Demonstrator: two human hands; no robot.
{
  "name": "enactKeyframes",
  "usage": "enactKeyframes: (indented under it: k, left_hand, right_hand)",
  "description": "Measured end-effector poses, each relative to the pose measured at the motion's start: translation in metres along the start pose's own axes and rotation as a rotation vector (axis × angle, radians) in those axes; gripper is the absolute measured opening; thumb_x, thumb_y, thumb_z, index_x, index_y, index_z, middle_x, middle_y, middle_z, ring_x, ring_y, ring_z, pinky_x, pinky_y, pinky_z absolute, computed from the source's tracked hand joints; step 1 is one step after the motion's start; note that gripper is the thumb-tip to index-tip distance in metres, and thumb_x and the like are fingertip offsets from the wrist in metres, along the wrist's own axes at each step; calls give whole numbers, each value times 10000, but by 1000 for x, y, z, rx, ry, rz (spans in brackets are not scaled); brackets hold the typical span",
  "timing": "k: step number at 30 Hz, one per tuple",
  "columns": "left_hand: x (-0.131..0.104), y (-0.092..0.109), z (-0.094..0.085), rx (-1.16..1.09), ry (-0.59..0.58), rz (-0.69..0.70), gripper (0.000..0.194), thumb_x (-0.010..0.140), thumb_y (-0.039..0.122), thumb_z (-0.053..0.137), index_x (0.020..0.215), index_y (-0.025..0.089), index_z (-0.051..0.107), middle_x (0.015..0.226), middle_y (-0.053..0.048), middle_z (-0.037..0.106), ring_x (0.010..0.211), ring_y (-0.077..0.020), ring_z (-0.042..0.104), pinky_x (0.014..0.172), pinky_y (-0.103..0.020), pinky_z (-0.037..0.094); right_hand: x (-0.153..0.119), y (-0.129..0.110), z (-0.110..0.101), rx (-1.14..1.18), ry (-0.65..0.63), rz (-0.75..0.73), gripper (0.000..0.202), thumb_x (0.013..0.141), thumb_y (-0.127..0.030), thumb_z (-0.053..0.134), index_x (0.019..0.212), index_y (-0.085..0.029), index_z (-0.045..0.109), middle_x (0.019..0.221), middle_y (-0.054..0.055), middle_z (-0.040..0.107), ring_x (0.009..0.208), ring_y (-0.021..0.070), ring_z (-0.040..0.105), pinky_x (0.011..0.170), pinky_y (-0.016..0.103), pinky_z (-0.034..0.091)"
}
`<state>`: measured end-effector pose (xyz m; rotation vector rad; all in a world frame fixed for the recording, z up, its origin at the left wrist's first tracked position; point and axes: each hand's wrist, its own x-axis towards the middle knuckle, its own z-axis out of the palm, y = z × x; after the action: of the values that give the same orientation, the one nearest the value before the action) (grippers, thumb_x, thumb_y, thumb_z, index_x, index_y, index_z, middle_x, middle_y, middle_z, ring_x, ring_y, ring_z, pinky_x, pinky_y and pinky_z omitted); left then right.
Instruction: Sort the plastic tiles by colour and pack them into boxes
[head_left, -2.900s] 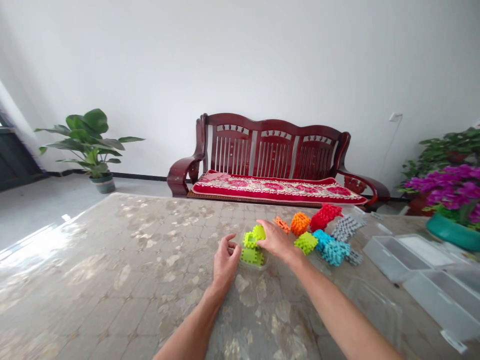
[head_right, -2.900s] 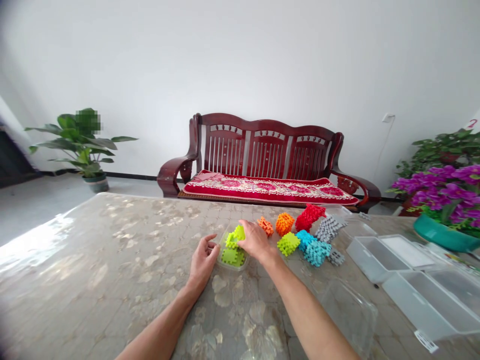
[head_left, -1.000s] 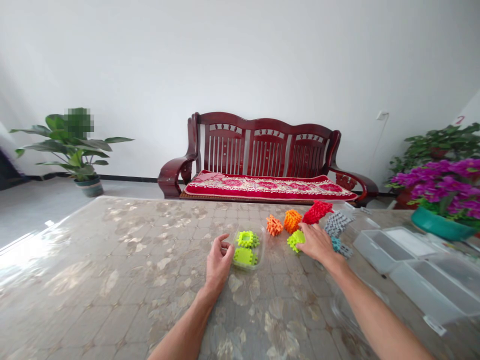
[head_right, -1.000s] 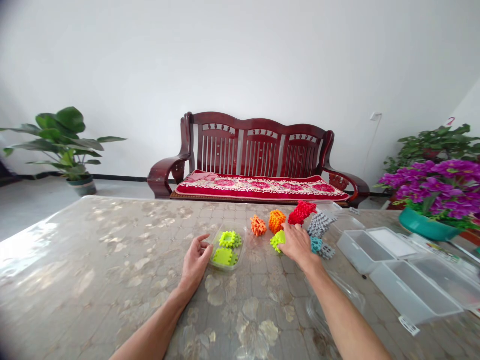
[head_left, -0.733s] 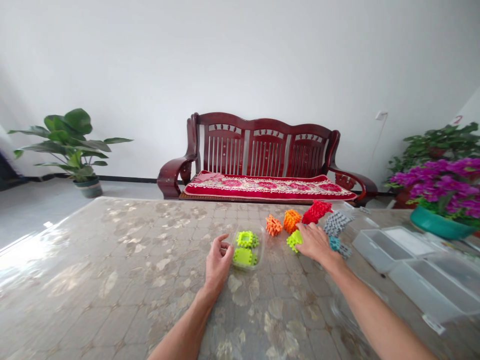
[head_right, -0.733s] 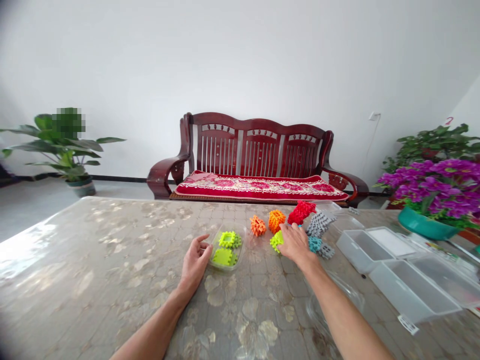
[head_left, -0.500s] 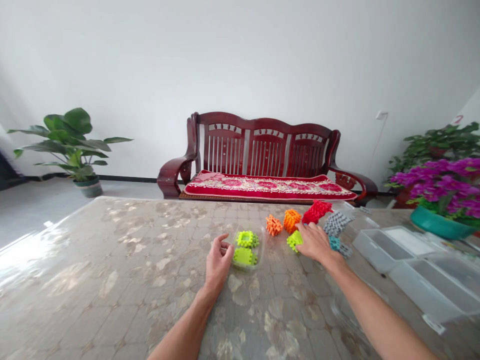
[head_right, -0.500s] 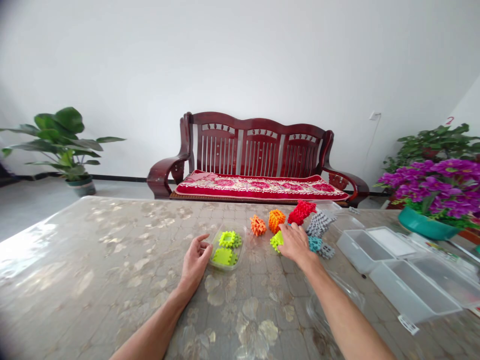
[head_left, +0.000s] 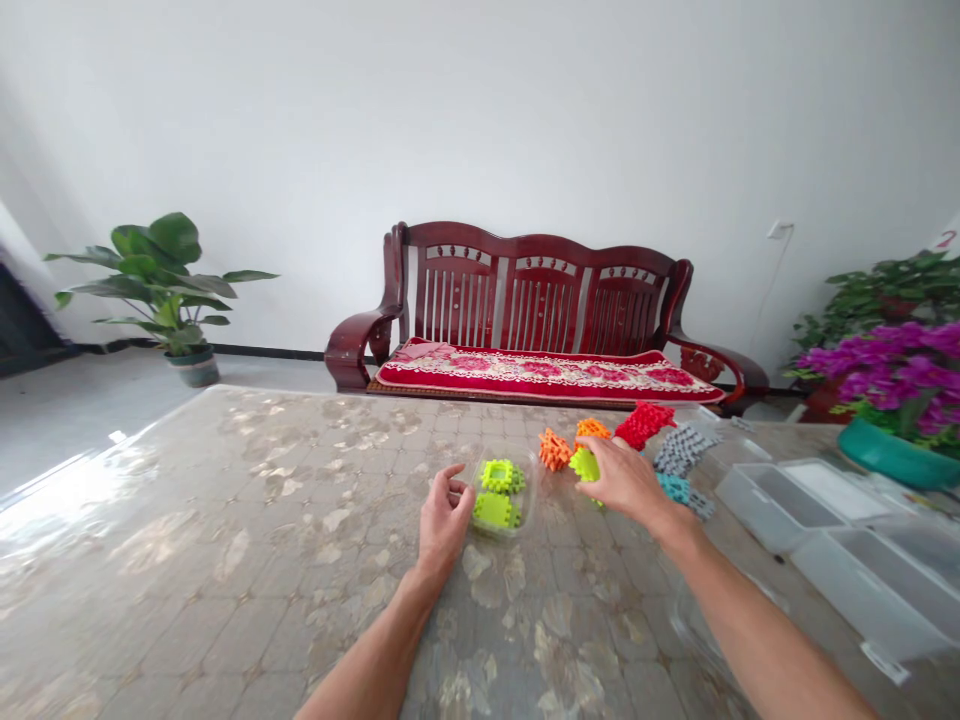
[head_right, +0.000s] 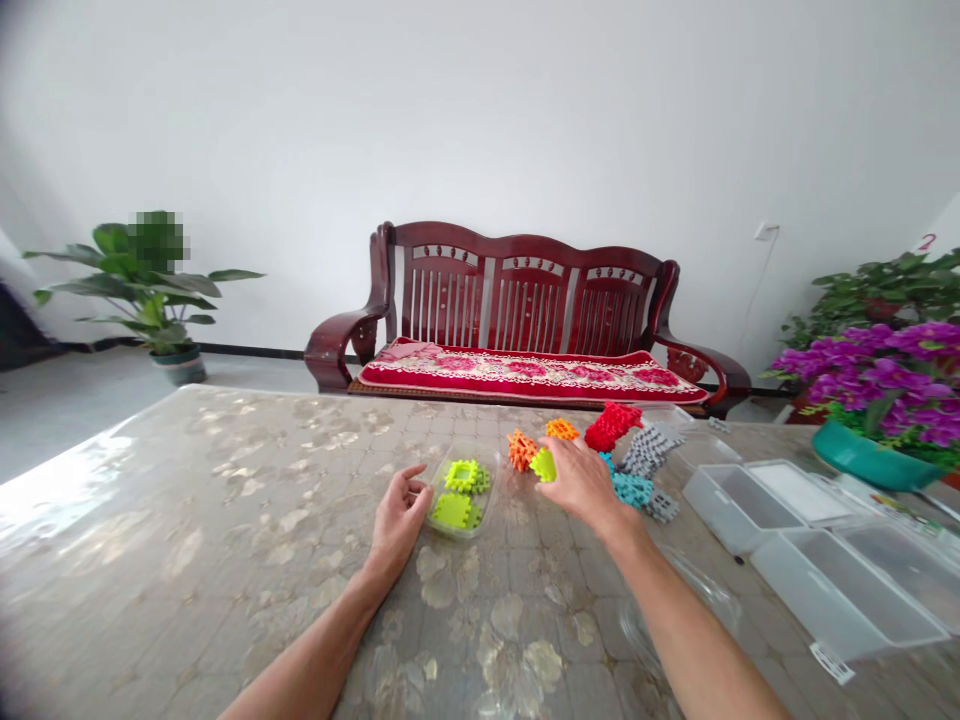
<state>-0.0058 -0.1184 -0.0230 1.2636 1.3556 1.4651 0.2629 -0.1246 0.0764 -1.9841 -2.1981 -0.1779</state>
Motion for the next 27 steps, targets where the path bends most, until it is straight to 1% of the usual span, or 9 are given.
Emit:
enactKeyframes:
  k: [2,4,7,10,13,16,21,24,27]
  left_hand:
    - [0,0,0,-5,3,1,408,716,361,621,1079,178,596,685,50,580,560,-108,520,563,-224,422]
    - [0,-2,0,-7,3,6,406,716,365,625,1076,181,596,686,50,583,559,-108,521,567,-225,427]
    - [0,-4,0,-15,-3,14,398,724,358,620,1080,183,588,689,51,586,555,-104,523,563,-220,428]
    - [0,-6,1,-27,-8,17,393,739,343,609,1095,179,577,693,50,584,546,-97,512,546,-210,422]
    - [0,-7,1,-26,-11,12,389,748,332,597,1103,176,567,695,49,581,547,-95,511,544,-206,421]
    - [1,-8,1,-22,-16,9,391,752,327,591,1112,178,561,703,51,576,549,-94,509,551,-207,423]
    - [1,-8,1,-20,-20,11,379,756,323,585,1109,188,563,711,56,566,549,-91,502,563,-207,421]
    - [0,-7,1,-15,-19,11,381,761,329,581,1113,184,559,710,55,568,552,-95,506,563,-210,418]
    - [0,-7,0,-22,-18,13,386,754,340,590,1108,186,566,707,53,574,549,-98,509,561,-214,416]
  right_hand:
    - [5,-19,-4,96,-8,-79,603,683,-329,692,1264,-233,561,1218,57,643,1083,254,560,879,333,416]
    - [11,-39,-5,152,-34,-152,621,674,-336,710,1269,-234,563,1214,56,646,1088,252,562,900,338,419]
    - [19,-66,-1,171,-72,-223,629,666,-361,735,1261,-233,576,1181,61,664,1104,262,556,932,354,410]
    - [25,-83,5,163,-134,-255,638,644,-397,769,1241,-256,594,1160,51,678,1096,263,562,931,355,407]
    - [27,-90,12,132,-217,-288,677,609,-428,808,1236,-275,604,1136,46,688,1080,266,564,899,350,417]
    - [28,-89,16,133,-247,-315,702,597,-445,818,1244,-279,604,1145,44,685,1076,264,563,892,347,421]
    - [35,-87,14,142,-209,-292,707,627,-446,801,1273,-257,586,1184,61,673,1091,263,560,904,351,418]
    - [43,-92,13,105,-190,-314,676,638,-434,803,1256,-257,597,1154,64,685,1079,266,561,905,358,421]
    - [49,-97,13,97,-188,-340,711,626,-443,809,1275,-257,585,1169,63,680,1083,269,558,913,360,426]
